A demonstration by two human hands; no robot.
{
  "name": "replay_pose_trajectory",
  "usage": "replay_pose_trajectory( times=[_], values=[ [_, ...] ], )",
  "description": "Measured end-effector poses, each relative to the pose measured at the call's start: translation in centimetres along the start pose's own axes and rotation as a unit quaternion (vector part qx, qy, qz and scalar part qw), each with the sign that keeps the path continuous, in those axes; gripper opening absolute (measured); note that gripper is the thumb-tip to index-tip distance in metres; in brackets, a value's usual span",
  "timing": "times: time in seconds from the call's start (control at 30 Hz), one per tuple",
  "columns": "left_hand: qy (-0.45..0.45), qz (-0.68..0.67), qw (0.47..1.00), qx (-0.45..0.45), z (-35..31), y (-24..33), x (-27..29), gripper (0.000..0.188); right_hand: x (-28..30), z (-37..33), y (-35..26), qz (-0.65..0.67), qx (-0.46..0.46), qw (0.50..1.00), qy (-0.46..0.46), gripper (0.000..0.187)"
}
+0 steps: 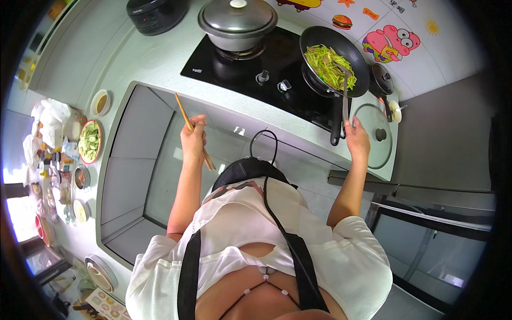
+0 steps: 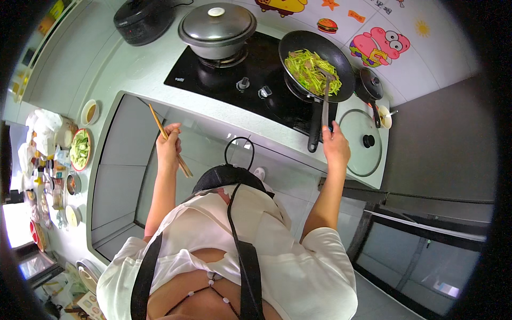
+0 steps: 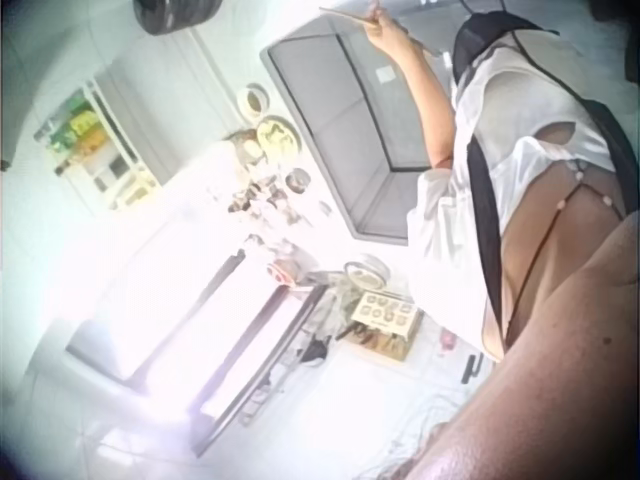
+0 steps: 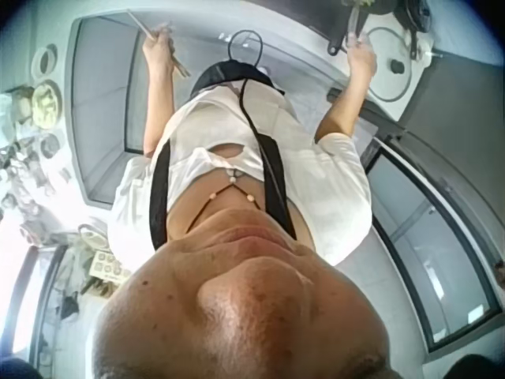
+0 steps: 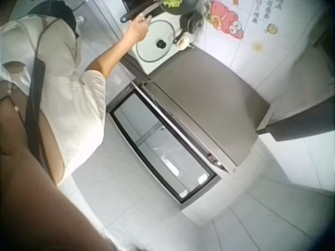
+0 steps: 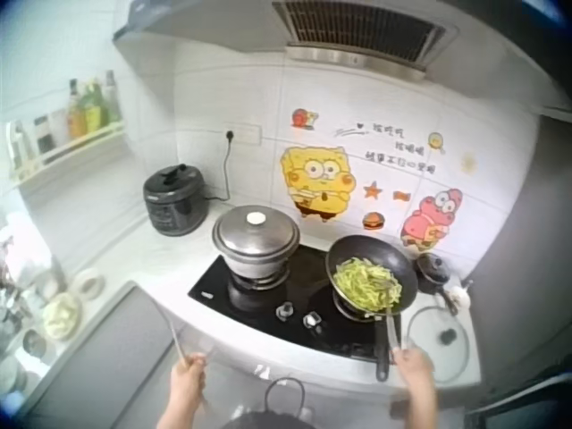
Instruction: The person adds liquid from a bowl into a pan with a spoon, then transfers sliced green vegetables from a tray into the pan and stirs the mixture with a spoon and chopsticks.
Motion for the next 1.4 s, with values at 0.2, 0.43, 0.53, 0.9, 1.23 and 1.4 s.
replay_pose_trajectory(
  times=[0.2, 0.43, 0.53, 0.9, 1.23, 1.4],
  values=[
    [0.104, 0.018, 0.993, -0.047, -1.3, 3.8, 9.0, 0.012, 4.3, -4.4, -8.5, 0.117, 0.13, 0.963, 0.205, 0.028],
    [0.193, -0.008, 0.968, -0.161, -5.2, 8.1, 19.9, 0.013, -2.0, -11.1, -28.0, 0.269, 0.339, 0.899, -0.067, 0.023],
    [0.288, -0.042, 0.94, -0.178, -9.8, 9.1, 25.3, 0.013, -3.2, -15.9, -35.8, 0.261, 0.44, 0.847, -0.143, 0.023],
    [0.484, -0.156, 0.835, -0.207, -19.2, 7.7, 35.3, 0.013, -5.4, -28.9, -53.1, 0.234, 0.637, 0.685, -0.265, 0.029],
    [0.505, -0.161, 0.826, -0.191, -11.5, 12.7, 41.0, 0.014, -7.5, -31.4, -65.2, 0.249, 0.64, 0.646, -0.333, 0.03],
    [0.456, -0.116, 0.863, -0.183, -3.6, 17.1, 44.1, 0.015, -9.7, -29.4, -71.1, 0.259, 0.604, 0.658, -0.367, 0.028]
  ],
)
Point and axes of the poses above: each hand's wrist, its own z-axis towards the middle knuckle, its own x-axis out of the back of the hand, y = z × x, the point moved 8 cm from there along z, towards the middle knuckle, and after that the axes turned 11 degrees about -z, right-handed, at the moved point
